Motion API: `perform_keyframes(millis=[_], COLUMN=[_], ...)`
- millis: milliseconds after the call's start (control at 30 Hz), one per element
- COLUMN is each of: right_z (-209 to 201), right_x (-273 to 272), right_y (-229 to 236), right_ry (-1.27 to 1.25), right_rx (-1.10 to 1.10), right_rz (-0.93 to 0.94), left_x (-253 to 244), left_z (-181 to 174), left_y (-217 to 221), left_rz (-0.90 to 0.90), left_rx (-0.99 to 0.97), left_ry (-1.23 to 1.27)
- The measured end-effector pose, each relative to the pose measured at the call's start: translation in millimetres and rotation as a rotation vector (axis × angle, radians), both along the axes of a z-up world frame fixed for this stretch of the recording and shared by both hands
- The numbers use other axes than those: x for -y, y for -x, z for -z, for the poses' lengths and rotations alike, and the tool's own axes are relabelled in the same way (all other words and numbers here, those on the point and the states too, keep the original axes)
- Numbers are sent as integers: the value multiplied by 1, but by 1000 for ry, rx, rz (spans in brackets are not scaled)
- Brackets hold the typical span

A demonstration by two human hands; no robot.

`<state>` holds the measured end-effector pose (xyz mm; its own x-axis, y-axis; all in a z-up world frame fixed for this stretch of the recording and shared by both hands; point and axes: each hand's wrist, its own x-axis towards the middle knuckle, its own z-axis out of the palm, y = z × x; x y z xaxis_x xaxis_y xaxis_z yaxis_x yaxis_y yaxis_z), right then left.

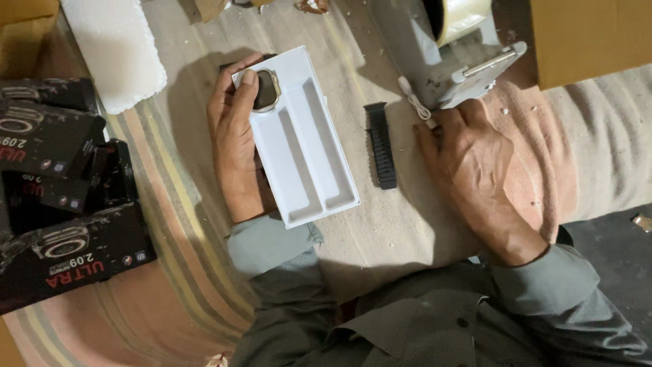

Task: The person opens a smartwatch box, removes the watch and strap, places them into a small cardboard box, and seals it with tape. The person repeats this process with a second smartwatch.

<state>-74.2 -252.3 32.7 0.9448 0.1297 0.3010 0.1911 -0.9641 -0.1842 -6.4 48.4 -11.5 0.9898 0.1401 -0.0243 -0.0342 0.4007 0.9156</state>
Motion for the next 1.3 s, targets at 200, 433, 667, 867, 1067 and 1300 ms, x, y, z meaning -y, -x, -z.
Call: perform_keyframes(millis=[200,433,667,867,1067,1300], right_z=[-6,-38,-45,-34,-28,-24], right_x=[16,-3,-16,-17,-22,-40], right_y=[-10,7,12,11,11,12], right_ry=[-496,-1262,-1350,-1299,-681,-276], right_rx=[-333,-784,-808,-697,-385,-174], right_rz=[-59,-48,-115,-102,-60,-244], left_x=[0,6,14,45,67,62], left_z=[5,11,13,20,7,9], left_y=[-7,-5,-5,-8,-3,-2], left_rz=[-6,-8,36,140,175,137], left_rx=[17,-7,4,-53,-11,38], left_ry=[-38,-65,-139,-170,-253,-213])
